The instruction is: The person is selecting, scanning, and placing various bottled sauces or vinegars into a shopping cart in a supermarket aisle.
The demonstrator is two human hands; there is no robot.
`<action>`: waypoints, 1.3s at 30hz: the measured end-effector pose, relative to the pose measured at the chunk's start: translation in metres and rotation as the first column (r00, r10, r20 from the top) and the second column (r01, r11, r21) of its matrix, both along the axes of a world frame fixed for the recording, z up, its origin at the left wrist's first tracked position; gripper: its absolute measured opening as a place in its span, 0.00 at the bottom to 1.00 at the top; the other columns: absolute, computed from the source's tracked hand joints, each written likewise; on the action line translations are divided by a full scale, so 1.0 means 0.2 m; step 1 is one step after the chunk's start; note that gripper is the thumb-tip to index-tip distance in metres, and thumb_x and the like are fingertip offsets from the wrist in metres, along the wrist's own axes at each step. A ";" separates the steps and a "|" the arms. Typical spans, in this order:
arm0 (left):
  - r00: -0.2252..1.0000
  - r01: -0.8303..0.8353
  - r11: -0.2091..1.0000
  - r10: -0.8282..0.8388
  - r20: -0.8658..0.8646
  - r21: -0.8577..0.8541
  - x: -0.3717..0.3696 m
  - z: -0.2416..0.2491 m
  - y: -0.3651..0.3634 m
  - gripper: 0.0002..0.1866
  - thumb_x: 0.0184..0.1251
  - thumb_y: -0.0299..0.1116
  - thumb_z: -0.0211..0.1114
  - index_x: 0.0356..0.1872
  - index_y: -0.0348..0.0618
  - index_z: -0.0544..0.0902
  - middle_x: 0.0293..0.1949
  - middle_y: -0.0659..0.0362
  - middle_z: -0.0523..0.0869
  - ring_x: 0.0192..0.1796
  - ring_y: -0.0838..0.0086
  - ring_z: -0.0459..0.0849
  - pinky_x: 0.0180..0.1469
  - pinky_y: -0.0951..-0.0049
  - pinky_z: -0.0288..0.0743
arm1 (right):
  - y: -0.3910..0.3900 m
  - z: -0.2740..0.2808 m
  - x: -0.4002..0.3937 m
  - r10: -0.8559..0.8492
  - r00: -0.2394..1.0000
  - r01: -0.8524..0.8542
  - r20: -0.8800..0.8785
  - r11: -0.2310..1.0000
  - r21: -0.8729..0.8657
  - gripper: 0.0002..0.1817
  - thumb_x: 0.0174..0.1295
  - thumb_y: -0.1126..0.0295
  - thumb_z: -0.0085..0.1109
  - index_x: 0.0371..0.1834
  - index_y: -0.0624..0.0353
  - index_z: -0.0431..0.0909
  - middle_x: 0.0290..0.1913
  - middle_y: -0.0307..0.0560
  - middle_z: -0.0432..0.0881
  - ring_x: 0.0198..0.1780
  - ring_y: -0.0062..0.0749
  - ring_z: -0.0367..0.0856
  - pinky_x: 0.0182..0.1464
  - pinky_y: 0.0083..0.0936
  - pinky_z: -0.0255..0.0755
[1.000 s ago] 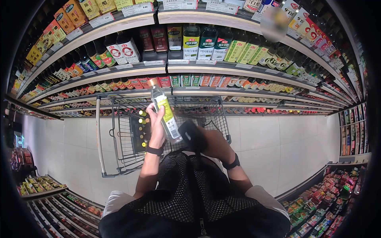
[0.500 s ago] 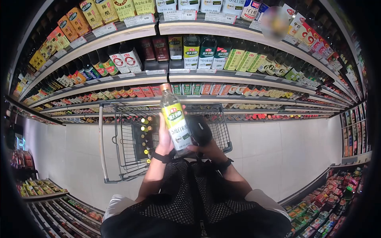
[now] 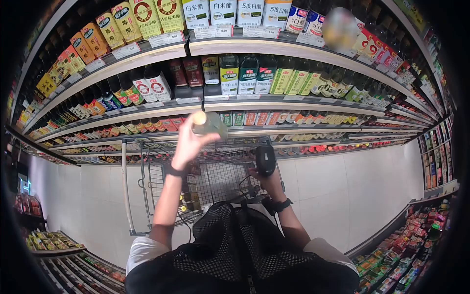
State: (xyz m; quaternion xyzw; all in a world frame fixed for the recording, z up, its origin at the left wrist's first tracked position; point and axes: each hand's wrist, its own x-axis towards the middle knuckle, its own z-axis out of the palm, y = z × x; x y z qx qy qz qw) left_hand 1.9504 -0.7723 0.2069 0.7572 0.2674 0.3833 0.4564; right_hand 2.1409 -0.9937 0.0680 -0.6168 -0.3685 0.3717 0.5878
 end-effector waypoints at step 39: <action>0.924 -0.370 0.908 0.381 -0.022 0.197 0.42 -0.05 0.78 0.25 0.57 0.33 0.77 0.35 0.34 0.64 0.36 0.46 0.87 0.37 0.74 0.86 0.37 0.74 0.79 | -0.22 -0.19 0.03 -0.277 0.948 0.242 -0.158 0.948 -0.208 0.19 0.53 0.80 0.71 0.49 0.60 0.81 0.37 0.38 0.85 0.34 0.20 0.81 0.38 0.21 0.75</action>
